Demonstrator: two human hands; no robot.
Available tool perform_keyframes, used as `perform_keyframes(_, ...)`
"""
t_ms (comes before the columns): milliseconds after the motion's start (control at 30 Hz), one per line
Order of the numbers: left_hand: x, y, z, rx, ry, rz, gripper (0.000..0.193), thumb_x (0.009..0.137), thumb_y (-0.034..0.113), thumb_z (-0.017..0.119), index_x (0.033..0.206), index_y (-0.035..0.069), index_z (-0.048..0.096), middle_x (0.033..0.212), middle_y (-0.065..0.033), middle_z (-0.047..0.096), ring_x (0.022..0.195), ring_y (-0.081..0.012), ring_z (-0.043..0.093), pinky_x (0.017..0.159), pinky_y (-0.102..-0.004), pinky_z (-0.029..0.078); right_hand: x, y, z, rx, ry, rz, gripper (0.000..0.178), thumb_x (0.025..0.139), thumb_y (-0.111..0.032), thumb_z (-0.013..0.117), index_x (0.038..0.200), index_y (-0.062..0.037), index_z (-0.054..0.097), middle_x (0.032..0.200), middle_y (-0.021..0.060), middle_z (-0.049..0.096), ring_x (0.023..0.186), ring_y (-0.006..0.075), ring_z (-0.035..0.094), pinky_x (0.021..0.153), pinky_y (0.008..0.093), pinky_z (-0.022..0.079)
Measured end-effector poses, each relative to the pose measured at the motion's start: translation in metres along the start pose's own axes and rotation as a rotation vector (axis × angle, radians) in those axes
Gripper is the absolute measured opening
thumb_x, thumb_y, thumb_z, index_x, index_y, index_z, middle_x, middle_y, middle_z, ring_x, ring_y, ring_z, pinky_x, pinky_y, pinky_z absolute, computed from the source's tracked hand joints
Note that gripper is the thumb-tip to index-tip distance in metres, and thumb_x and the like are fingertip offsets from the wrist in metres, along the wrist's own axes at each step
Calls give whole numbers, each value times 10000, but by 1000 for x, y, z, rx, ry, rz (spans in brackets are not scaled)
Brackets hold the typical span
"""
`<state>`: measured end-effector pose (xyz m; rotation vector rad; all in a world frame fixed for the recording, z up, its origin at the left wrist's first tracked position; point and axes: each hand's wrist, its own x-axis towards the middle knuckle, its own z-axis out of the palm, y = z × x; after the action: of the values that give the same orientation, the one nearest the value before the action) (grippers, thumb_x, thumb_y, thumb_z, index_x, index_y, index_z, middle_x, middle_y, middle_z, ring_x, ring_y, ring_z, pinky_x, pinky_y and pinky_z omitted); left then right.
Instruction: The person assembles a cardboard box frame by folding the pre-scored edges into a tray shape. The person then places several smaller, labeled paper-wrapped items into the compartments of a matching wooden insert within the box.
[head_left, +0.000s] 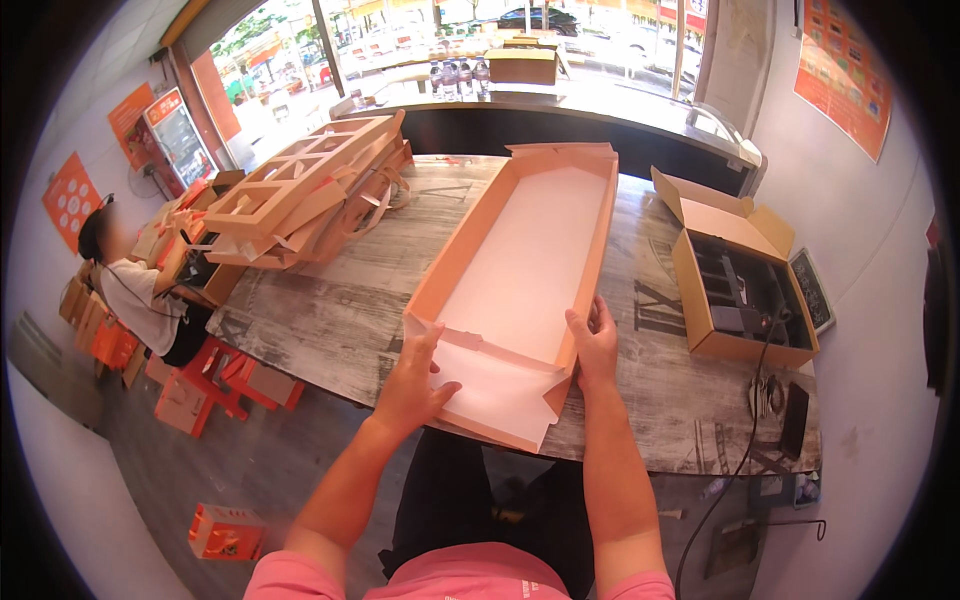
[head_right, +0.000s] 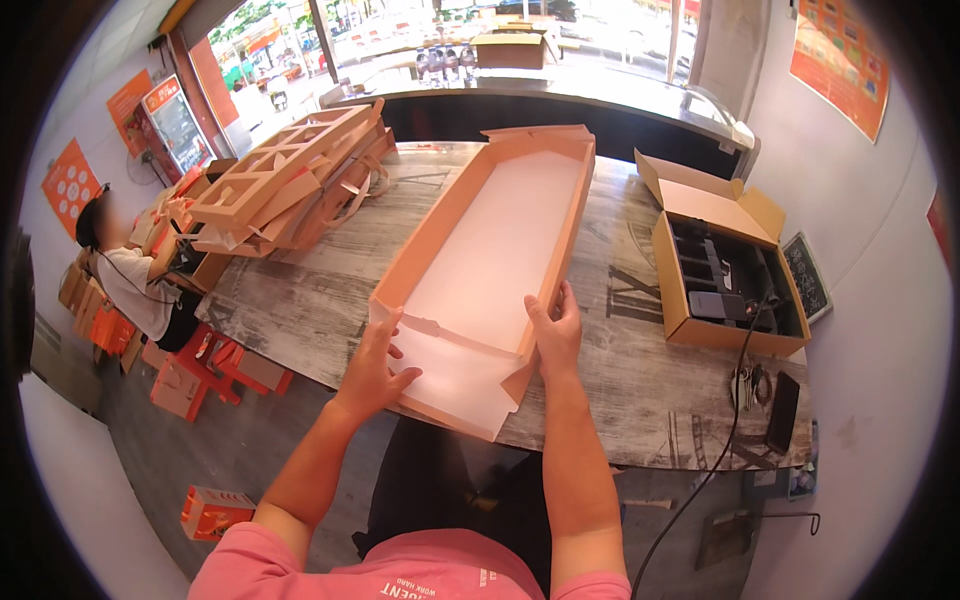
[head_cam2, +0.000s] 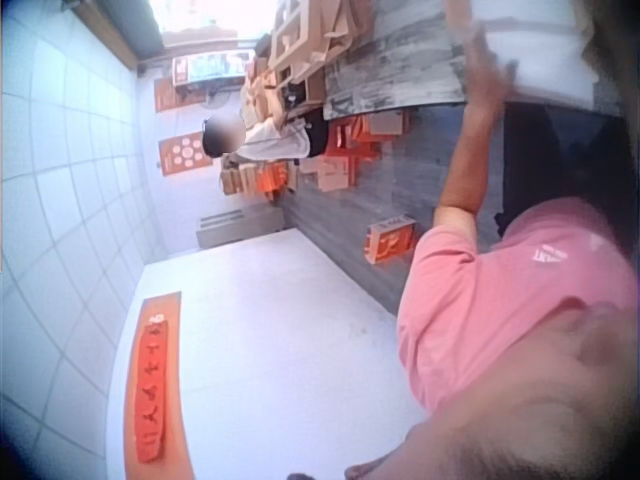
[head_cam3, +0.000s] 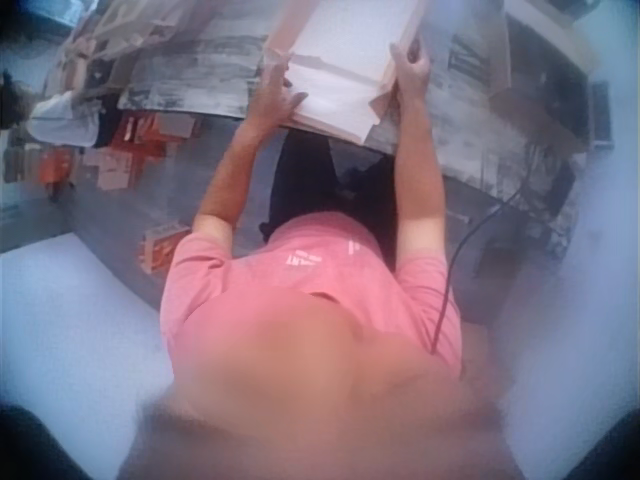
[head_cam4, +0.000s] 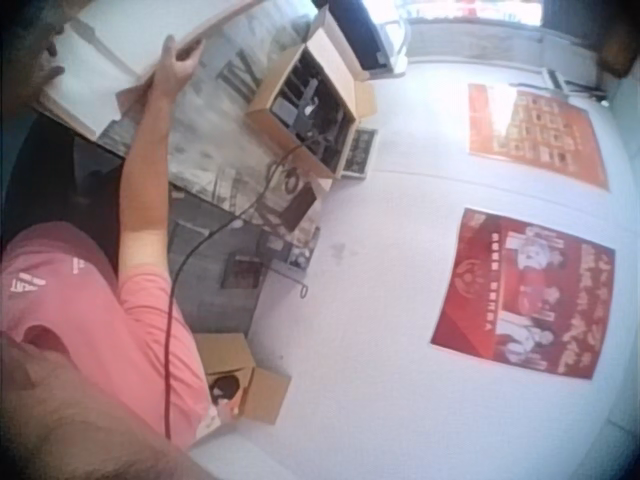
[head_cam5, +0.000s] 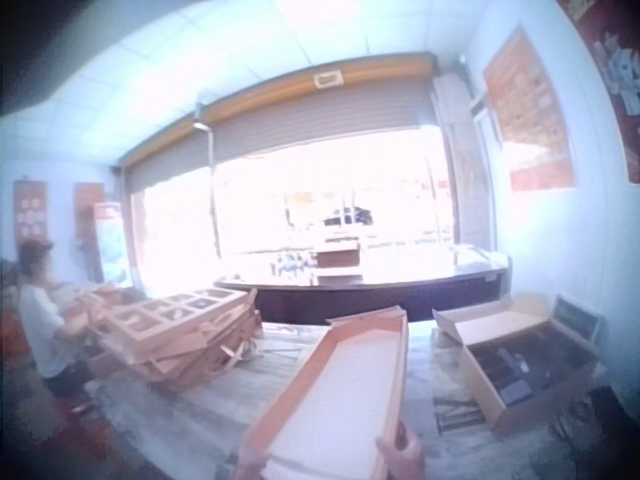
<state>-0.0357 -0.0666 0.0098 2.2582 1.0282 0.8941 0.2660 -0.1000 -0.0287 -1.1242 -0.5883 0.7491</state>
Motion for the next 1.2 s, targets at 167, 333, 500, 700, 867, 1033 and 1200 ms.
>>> perform_keyframes(167, 28, -7, 6, -6, -138, -62, 831, 861, 160, 839, 1565, 130, 398, 1146, -124, 634, 769, -225, 648, 727, -355, 570, 3, 9, -7, -179, -6, -73, 992, 845, -279, 866, 1599, 63, 320, 1611, 243, 393, 1505, 344, 386, 1210, 415, 367)
perform_keyframes(333, 45, -16, 17, -193, -127, -170, 774, 891, 107, 819, 1557, 84, 426, 1189, -109, 650, 776, -137, 633, 728, -288, 567, 0, 4, -4, -318, -28, -139, 1055, 786, -332, 902, 1606, 21, 341, 1672, 248, 284, 1559, 380, 290, 1244, 449, 316)
perform_keyframes(500, 48, -21, 26, -228, -119, -144, 733, 917, 83, 790, 1551, 80, 421, 1204, -107, 650, 830, -127, 651, 749, -272, 570, -9, -11, -2, -578, -81, -245, 1116, 702, -343, 950, 1597, -6, 375, 1686, 272, 229, 1571, 405, 253, 1252, 460, 302)
perform_keyframes(700, 44, -33, 34, -461, -67, -152, 664, 931, 81, 772, 1513, 89, 454, 1242, -107, 630, 974, -150, 662, 767, -282, 581, -12, -13, -3, -711, -192, -293, 1170, 642, -392, 994, 1589, -38, 406, 1699, 292, 177, 1590, 389, 218, 1267, 461, 271)
perform_keyframes(867, 40, -42, 35, -642, -56, -146, 589, 916, 86, 789, 1434, 61, 510, 1184, -86, 651, 1020, -161, 671, 811, -290, 578, -13, -13, -2, -696, -201, -288, 1167, 651, -414, 987, 1587, -30, 406, 1699, 297, 164, 1587, 411, 214, 1262, 475, 281)
perform_keyframes(1033, 38, -46, 33, -868, 51, -213, 442, 966, 56, 720, 1374, 98, 555, 1143, -69, 668, 1019, -160, 670, 796, -297, 575, -13, -14, -1, -764, -228, -310, 1143, 662, -433, 981, 1574, -24, 426, 1694, 299, 165, 1576, 424, 229, 1259, 482, 287)
perform_keyframes(1200, 32, -54, 34, -1064, 181, -136, 314, 1027, 100, 645, 1333, 110, 572, 1082, -59, 682, 955, -153, 664, 770, -305, 558, -13, -5, 1, -783, -191, -363, 1064, 709, -426, 959, 1552, -16, 454, 1691, 299, 172, 1565, 427, 257, 1245, 484, 313)
